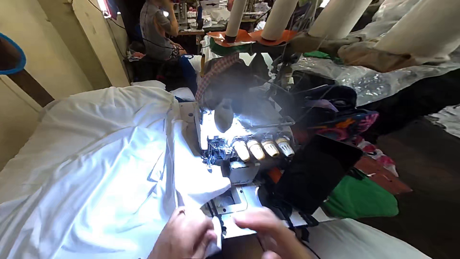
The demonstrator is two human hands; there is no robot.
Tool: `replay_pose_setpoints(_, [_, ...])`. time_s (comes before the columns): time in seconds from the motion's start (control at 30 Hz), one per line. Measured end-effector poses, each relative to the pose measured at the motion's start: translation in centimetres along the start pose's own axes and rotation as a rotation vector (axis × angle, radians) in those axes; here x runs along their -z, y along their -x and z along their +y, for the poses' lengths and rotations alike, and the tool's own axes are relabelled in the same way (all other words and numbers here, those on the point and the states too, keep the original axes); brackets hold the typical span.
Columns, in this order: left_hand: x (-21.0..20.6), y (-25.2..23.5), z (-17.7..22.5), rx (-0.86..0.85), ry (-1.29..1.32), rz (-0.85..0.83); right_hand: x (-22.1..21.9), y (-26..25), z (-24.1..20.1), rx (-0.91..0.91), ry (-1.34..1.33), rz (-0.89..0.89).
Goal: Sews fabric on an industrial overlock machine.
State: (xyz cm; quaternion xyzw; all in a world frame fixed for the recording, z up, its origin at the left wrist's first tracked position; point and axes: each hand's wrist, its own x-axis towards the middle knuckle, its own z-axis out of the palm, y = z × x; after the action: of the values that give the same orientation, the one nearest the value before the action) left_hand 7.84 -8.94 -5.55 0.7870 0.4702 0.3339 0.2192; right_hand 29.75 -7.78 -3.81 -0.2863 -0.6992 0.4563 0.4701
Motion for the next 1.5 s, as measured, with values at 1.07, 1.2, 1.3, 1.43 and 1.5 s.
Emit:
replay_pose_setpoints(1.07, [-1.8,5.4,-6.0,-0.298,-0.652,-0.155,-1.2,1.6,6.7,-0.206,-0.004,0.004])
replay_pose_setpoints(1.2, [-1.2,3.5,-3.5,-0.122,-0.182,-0.105,-2.2,1.6,6.4,-0.232,-0.195,-0.104])
replay_pose_setpoints(1.3, [-0.4,2.0,-2.4,0.03,0.15,0.031,-2.8,1.7,6.5,-0.21,-0.354,-0.184])
replay_pose_setpoints(1.43, [-0.3,1.3,-1.9,0.153,0.185,0.157,-3.3,1.6,5.4,-0.221,-0.37,-0.054])
replay_pose_setpoints(1.5, [-0.4,1.3,-1.8,0.101,0.195,0.134,-3.2,1.3,4.5,-0.26,-0.37,0.038])
